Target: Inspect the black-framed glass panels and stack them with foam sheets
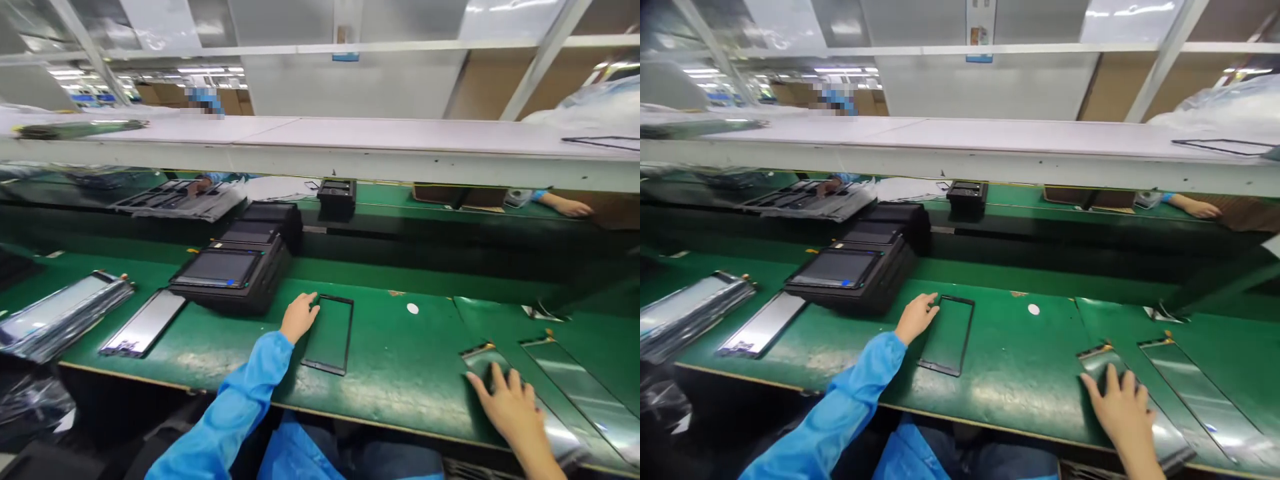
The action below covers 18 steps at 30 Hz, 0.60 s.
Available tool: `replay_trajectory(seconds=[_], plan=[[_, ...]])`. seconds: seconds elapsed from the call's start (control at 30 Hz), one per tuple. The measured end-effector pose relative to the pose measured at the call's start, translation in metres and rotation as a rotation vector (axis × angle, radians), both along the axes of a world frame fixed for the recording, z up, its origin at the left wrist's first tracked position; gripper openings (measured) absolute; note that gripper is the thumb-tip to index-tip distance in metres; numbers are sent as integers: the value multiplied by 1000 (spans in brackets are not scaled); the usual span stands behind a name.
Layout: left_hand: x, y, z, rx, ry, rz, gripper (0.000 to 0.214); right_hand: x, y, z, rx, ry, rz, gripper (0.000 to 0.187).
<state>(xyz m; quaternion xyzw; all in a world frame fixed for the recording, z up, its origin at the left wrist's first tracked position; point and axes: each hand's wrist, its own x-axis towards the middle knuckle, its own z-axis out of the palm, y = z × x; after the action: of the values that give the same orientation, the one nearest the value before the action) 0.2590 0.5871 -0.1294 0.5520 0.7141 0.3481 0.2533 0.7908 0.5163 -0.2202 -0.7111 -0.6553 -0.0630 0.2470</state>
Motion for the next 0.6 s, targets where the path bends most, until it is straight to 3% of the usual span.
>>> replay_trajectory(seconds=[0.13,0.23,0.33,0.5,0.6], plan=[[18,50,-3,-154,13,-25,38,-35,-52,-11,-132,-51,234,76],[13,57,-1,-239,-63,-67,33,-49,-86,0,-167,-60,448,102],[10,47,8,-279,-213,-114,36,-38,-103,19,-50,-102,512,99],[19,2,34,-201,-518,-175,63,-16,-108,66,117,-33,491,54],[32,-26,47,-145,-626,-186,67,-48,-95,102,239,253,172,44]])
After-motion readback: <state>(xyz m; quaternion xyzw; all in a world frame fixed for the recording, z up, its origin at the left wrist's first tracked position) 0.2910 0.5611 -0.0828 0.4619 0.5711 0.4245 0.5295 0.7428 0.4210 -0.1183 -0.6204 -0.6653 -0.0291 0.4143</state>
